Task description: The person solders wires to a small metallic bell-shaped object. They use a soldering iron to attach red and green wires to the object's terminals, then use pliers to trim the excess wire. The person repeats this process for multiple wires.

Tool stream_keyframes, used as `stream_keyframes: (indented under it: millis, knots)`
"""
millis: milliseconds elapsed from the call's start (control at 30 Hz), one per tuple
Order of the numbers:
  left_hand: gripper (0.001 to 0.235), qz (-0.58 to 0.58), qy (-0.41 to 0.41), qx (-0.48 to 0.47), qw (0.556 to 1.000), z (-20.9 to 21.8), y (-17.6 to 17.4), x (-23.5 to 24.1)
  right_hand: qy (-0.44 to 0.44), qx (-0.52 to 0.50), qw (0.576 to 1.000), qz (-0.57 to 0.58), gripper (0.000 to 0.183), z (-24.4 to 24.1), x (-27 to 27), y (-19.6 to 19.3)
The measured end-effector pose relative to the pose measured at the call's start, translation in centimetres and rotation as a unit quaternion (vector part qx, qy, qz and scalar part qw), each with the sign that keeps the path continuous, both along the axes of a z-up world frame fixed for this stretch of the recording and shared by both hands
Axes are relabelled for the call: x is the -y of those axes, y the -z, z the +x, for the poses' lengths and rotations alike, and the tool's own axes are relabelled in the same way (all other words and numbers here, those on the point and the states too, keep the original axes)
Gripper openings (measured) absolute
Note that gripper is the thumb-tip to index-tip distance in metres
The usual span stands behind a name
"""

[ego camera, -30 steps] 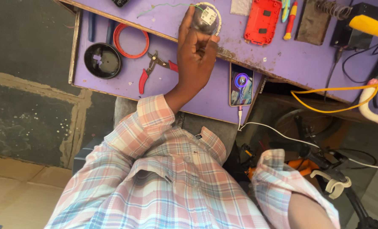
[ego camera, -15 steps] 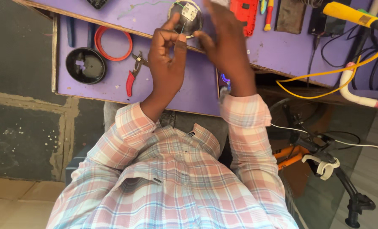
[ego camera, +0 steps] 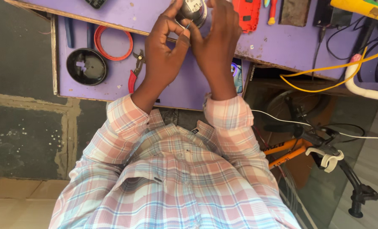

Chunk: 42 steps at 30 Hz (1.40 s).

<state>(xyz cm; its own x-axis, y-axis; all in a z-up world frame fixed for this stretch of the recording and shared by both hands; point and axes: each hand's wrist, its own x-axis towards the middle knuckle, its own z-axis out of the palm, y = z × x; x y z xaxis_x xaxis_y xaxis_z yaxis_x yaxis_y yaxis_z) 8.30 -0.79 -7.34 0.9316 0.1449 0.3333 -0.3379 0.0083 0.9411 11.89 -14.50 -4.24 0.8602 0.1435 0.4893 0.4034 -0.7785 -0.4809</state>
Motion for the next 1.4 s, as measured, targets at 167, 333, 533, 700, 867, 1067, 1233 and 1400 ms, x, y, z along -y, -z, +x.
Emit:
stream_keyframes:
  millis: [167, 333, 533, 700, 867, 1067, 1233, 1400]
  knots:
    - [0.008, 0.003, -0.004, -0.001, 1.0, 0.1, -0.1, -0.4, -0.006, -0.028, 0.999, 0.035, 0.047, -0.3, -1.4, -1.0]
    - [0.008, 0.013, -0.002, 0.001, 1.0, -0.1, 0.4, -1.0, -0.049, -0.042, 0.993, 0.097, 0.051, -2.5, -0.4, 1.0]
    - [0.011, -0.004, -0.003, -0.034, 0.999, 0.4, 0.2, -1.3, 0.127, -0.018, 0.913, 0.387, 0.034, -2.4, 8.9, 2.8]
    - [0.013, 0.032, -0.041, -0.025, 0.998, 0.5, 0.1, -0.1, 0.15, 0.051, 0.926, 0.344, 0.056, -0.6, 18.3, 2.5]
    - [0.013, 0.029, -0.052, -0.015, 0.998, 0.4, 0.2, 0.6, 0.168, 0.062, 0.935, 0.305, 0.066, 2.5, 21.7, 1.8]
    - [0.02, 0.054, -0.063, -0.012, 0.997, 0.4, 0.4, 0.6, 0.137, 0.135, 0.962, 0.196, 0.041, 4.8, 23.4, 1.2]
    - [0.021, 0.058, -0.084, -0.027, 0.994, 0.4, -0.1, 0.7, 0.107, 0.075, 0.976, 0.174, 0.032, 5.8, 23.6, -0.4]
    - [0.021, 0.055, -0.083, -0.033, 0.994, 0.6, -1.0, 0.8, 0.152, 0.086, 0.98, 0.092, 0.022, 4.6, 21.8, -4.1]
